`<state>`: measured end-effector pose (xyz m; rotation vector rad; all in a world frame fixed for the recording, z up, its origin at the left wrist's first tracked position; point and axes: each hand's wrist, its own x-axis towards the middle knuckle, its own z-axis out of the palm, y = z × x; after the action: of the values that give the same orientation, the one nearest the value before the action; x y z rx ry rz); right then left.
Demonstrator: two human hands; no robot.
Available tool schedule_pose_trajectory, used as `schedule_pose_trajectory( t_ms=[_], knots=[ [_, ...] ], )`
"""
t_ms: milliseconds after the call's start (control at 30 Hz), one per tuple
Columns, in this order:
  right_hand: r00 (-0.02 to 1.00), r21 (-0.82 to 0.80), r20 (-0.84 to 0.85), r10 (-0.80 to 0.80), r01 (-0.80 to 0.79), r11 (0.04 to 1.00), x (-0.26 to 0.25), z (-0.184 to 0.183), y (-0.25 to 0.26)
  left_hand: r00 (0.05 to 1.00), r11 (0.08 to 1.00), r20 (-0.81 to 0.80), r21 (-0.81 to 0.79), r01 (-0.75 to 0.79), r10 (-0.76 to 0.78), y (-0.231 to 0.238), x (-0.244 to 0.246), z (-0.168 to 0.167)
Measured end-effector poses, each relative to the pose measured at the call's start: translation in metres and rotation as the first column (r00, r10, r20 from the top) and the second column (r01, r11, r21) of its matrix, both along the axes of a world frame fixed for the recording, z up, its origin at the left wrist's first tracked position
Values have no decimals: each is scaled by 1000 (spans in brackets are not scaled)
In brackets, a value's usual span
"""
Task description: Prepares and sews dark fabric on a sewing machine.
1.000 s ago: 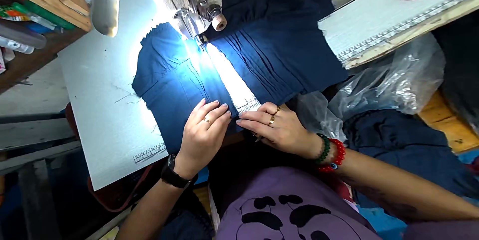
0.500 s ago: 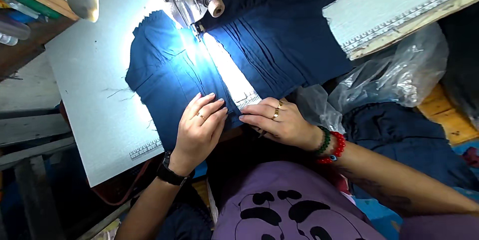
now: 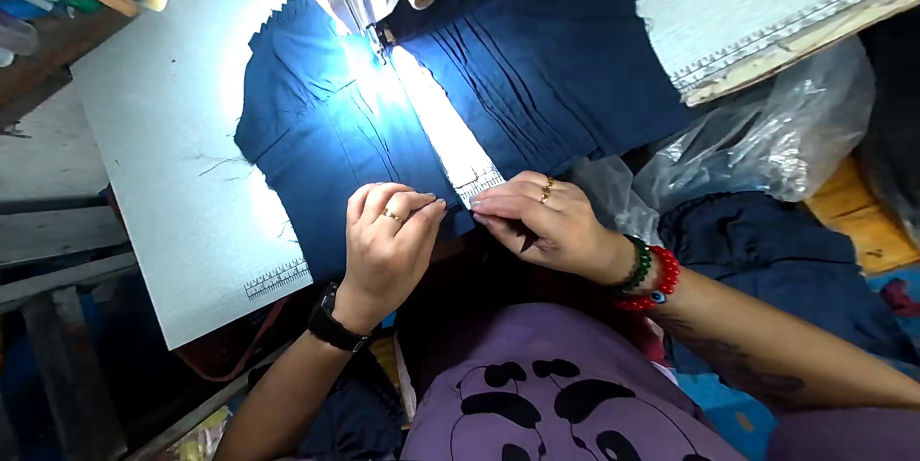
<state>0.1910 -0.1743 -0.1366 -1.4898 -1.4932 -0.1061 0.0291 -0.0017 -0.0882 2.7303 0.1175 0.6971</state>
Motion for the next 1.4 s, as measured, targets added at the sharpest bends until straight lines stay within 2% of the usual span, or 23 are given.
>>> schedule_pose_trajectory(
  t_ms=[233, 700, 1100, 1400],
  knots=[
    [976, -158, 214, 27, 8, 987, -2, -1, -2, 999, 999, 37, -48, 10, -8, -5, 3, 1],
    [979, -159, 203, 27, 6, 987, -2, 1, -2, 998, 998, -20, -48, 50, -51, -2, 3, -1],
    [961, -383, 272, 45, 65, 922, -4, 32, 0, 989, 995, -123, 52, 84, -77, 7, 10, 6],
    [936, -427, 344, 77, 83, 900, 22, 47, 43, 981, 986, -159, 106, 131, -114, 48, 37, 15]
  ],
)
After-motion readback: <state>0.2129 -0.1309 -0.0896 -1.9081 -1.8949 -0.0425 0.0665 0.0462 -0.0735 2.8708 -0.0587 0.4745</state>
